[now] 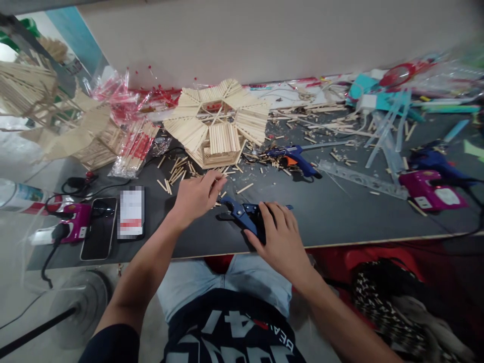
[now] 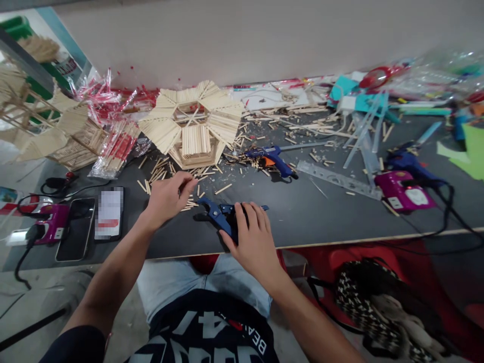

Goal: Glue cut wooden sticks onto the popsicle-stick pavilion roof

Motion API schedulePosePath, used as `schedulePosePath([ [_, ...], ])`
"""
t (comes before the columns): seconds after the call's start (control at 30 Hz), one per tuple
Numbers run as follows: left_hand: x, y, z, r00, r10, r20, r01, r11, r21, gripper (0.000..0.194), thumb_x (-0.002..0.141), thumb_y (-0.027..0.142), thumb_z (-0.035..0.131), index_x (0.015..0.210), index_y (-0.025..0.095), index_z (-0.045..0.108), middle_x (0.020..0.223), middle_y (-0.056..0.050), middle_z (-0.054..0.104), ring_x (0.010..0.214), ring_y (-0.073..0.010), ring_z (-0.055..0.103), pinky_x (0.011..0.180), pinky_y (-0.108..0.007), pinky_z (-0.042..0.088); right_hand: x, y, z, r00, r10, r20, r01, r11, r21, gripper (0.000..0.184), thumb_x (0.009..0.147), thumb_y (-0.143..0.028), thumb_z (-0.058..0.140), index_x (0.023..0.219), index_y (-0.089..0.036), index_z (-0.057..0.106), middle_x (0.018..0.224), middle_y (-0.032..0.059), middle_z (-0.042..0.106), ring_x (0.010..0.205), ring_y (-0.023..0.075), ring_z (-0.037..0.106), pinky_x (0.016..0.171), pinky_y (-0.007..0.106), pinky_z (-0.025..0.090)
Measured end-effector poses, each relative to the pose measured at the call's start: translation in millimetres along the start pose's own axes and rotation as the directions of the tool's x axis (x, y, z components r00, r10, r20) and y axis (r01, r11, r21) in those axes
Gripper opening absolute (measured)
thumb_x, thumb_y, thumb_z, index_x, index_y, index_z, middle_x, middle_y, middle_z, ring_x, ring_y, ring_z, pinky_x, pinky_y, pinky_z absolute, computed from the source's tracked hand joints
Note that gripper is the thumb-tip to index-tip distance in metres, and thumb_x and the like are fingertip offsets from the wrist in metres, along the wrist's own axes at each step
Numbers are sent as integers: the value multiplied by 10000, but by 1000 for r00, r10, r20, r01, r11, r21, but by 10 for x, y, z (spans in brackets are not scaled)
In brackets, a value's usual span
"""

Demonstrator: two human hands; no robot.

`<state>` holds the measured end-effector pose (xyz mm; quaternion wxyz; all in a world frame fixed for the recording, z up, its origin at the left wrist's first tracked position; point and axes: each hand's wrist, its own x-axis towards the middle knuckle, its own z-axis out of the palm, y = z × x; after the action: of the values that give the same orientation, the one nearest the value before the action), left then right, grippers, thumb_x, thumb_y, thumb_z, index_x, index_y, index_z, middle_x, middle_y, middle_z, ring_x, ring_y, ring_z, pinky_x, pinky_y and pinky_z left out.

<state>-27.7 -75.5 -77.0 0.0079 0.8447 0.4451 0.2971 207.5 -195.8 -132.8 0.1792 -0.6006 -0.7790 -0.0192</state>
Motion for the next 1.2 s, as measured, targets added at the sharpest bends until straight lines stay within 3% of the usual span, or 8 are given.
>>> schedulePosePath([
  [0.23, 40, -148, -9, 1000, 27, -14, -28, 995, -99, 160, 1042, 272, 604, 1008, 186, 734, 948, -23, 791, 869, -136, 744, 685, -223, 479, 107, 9, -88, 999, -32, 35, 29, 997, 70, 689, 994, -545, 571, 1487, -74, 470, 1573, 294, 408, 1461, 459, 405, 1122, 630, 452],
  [0.3, 38, -199, 8, 999, 49, 23, -45, 992, -121, 136, 1031, 212, 608, 1041, 186, 742, 988, -31, 787, 914, -145, 743, 729, -227, 512, 255, 56, -189, 996, -69, -55, 76, 989, 129, 534, 1001, -461, 601, 1404, -114, 549, 1553, 273, 438, 1422, 411, 470, 1103, 587, 480],
  [0.4, 27, -239, 36, 997, 56, 53, -47, 986, -163, 193, 1026, 148, 582, 1130, 189, 739, 1046, -53, 780, 946, -152, 742, 785, -245, 546, 612, 119, -433, 948, -93, -304, 160, 966, 205, 309, 981, -329, 656, 1241, -164, 637, 1272, 176, 657, 1184, 287, 640, 1029, 462, 533],
  [0.47, 22, -232, 37, 997, 50, 60, -38, 982, -185, 224, 1030, 143, 564, 1170, 192, 732, 1072, -64, 777, 970, -159, 740, 812, -258, 555, 908, 137, -621, 916, -91, -390, 185, 960, 211, 202, 990, -309, 626, 1155, -202, 669, 1111, 116, 700, 1066, 249, 664, 982, 429, 534],
  [0.63, 29, -156, -15, 994, 13, 109, 10, 978, -209, 266, 1029, 166, 562, 1254, 174, 704, 1028, -69, 769, 915, -163, 731, 811, -265, 551, 1652, 159, -884, 959, -75, -273, 155, 946, 285, 272, 1050, -311, 459, 1082, -196, 703, 1054, 120, 704, 1027, 258, 639, 968, 444, 501],
  [0.83, 26, -147, 16, 983, -3, 186, 36, 984, -174, 394, 1039, 195, 524, 1424, 216, 605, 1009, -57, 746, 864, -156, 714, 774, -256, 529, 2291, 230, -642, 984, -102, -149, 142, 947, 289, 281, 1007, -221, 534, 1200, -140, 721, 1086, 120, 637, 1065, 259, 592, 1039, 472, 453],
  [1.0, 29, -132, 39, 973, -49, 227, 76, 991, -111, 379, 1028, 221, 493, 1383, 188, 621, 1001, -64, 755, 769, -147, 707, 676, -242, 501, 2457, 229, -535, 990, -129, -47, 138, 929, 345, 233, 967, -189, 572, 1104, -154, 758, 1016, 81, 596, 938, 204, 586, 944, 420, 482],
  [1.2, 32, -86, 47, 955, -70, 287, 113, 984, -135, 350, 1003, 213, 540, 1344, 163, 604, 929, -34, 767, 659, -116, 681, 632, -221, 480, 2458, 113, -569, 989, -127, -73, 143, 942, 304, 149, 924, -157, 591, 952, -140, 737, 955, 66, 637, 852, 181, 593, 863, 381, 481],
])
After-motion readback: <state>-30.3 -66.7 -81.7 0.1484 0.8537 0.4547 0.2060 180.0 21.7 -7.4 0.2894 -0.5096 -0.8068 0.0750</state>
